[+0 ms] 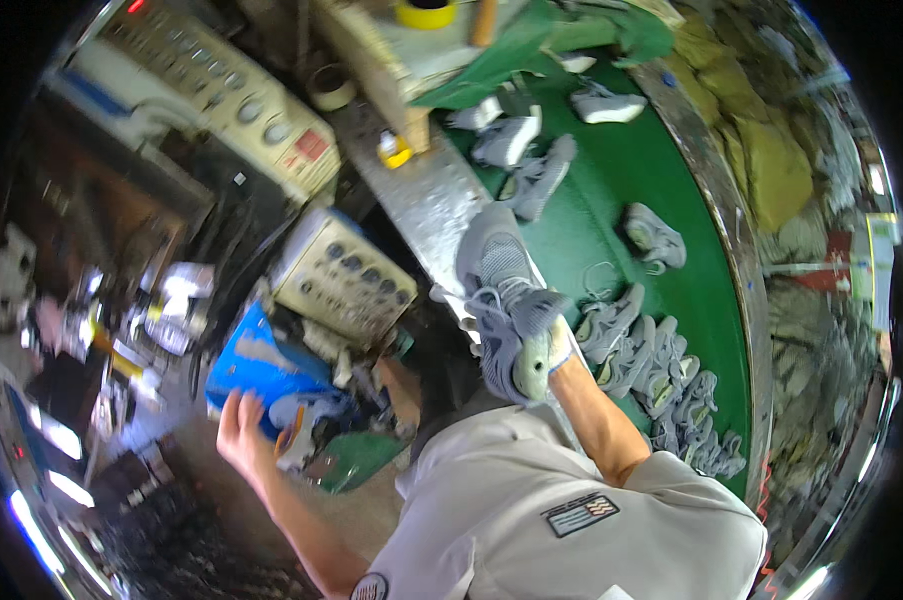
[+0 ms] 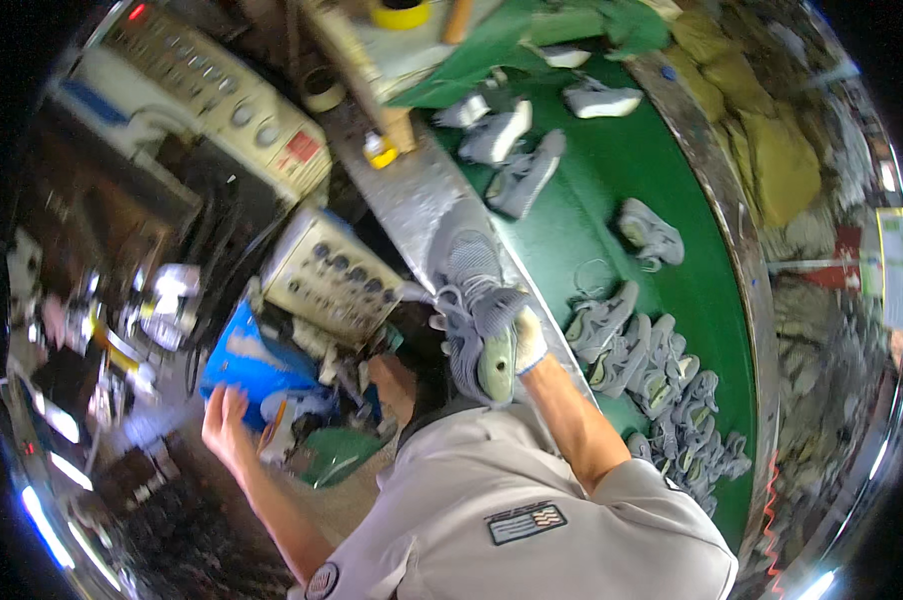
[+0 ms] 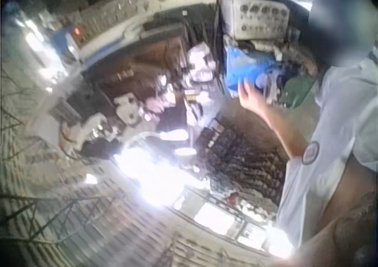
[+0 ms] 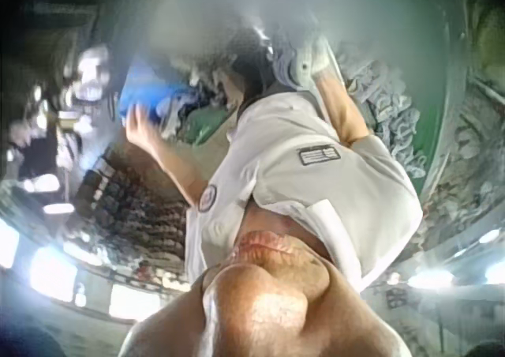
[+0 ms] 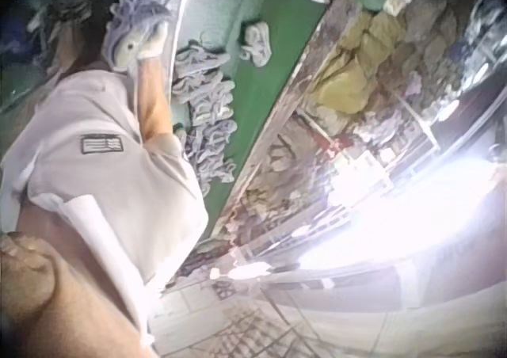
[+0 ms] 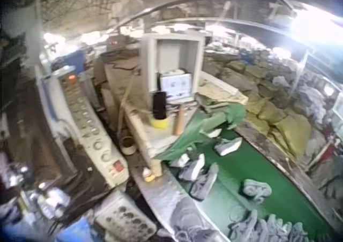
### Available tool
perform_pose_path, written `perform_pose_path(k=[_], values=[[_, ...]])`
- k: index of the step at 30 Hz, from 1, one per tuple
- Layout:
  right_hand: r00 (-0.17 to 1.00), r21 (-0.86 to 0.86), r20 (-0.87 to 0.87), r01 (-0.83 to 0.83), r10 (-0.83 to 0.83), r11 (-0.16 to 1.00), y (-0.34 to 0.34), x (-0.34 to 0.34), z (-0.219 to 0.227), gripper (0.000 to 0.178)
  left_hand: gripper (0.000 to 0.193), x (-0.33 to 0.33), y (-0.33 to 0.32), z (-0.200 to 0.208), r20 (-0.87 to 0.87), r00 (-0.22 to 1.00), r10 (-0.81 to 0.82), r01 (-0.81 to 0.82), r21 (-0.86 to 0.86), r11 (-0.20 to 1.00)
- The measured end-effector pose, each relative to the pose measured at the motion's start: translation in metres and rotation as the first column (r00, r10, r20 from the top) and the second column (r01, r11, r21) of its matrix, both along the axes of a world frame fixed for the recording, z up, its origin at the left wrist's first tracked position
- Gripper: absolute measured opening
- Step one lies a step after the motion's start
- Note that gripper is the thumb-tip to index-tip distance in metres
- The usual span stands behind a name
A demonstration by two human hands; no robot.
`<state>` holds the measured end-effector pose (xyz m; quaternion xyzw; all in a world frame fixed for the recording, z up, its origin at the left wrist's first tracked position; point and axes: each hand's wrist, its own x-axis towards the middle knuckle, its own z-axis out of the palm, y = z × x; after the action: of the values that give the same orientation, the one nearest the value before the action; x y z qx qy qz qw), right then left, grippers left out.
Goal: The person picks up shoes from a conveyor belt, places them onto a machinery mount to shape them, and then returns the shoes to the conveyor belt.
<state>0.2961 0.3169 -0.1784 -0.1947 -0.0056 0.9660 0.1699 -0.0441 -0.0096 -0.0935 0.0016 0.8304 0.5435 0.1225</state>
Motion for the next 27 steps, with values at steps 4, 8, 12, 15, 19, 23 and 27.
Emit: perform_pose_path(k=[4,8,12,15,19,23,27], values=[[0.966,0.149,0.108,-0.250,0.236,0.957,-0.050,-0.119,0.025,0.064,0.045,0.005,0.090,0.031,0.211,0.888,-0.408,0.318,0.356,0.878],[0.886,0.286,0.252,-0.453,0.390,0.844,-0.094,-0.206,0.063,0.052,0.034,-0.032,0.063,0.028,0.337,0.850,-0.404,0.270,0.379,0.885],[0.888,0.416,0.248,-0.458,0.387,0.786,-0.137,-0.268,0.081,0.039,0.025,-0.064,-0.006,0.017,0.344,0.913,-0.219,0.042,0.456,0.889],[0.862,0.644,0.379,-0.506,0.336,0.573,-0.161,-0.304,0.092,0.045,0.028,-0.078,-0.036,0.014,0.290,0.957,-0.014,-0.130,0.471,0.872],[1.000,0.965,-0.003,-0.002,-0.018,-0.263,-0.179,-0.352,0.043,0.041,0.045,-0.101,-0.050,0.016,0.173,0.970,0.170,-0.238,0.538,0.809],[0.953,0.790,0.239,-0.301,0.184,0.534,-0.194,-0.394,0.063,0.034,0.052,-0.125,-0.055,0.015,0.112,0.972,0.204,-0.228,0.646,0.729],[0.947,0.499,0.167,-0.323,0.276,0.804,-0.209,-0.415,0.066,0.039,0.053,-0.123,-0.044,0.005,0.076,0.953,0.293,-0.273,0.632,0.725]])
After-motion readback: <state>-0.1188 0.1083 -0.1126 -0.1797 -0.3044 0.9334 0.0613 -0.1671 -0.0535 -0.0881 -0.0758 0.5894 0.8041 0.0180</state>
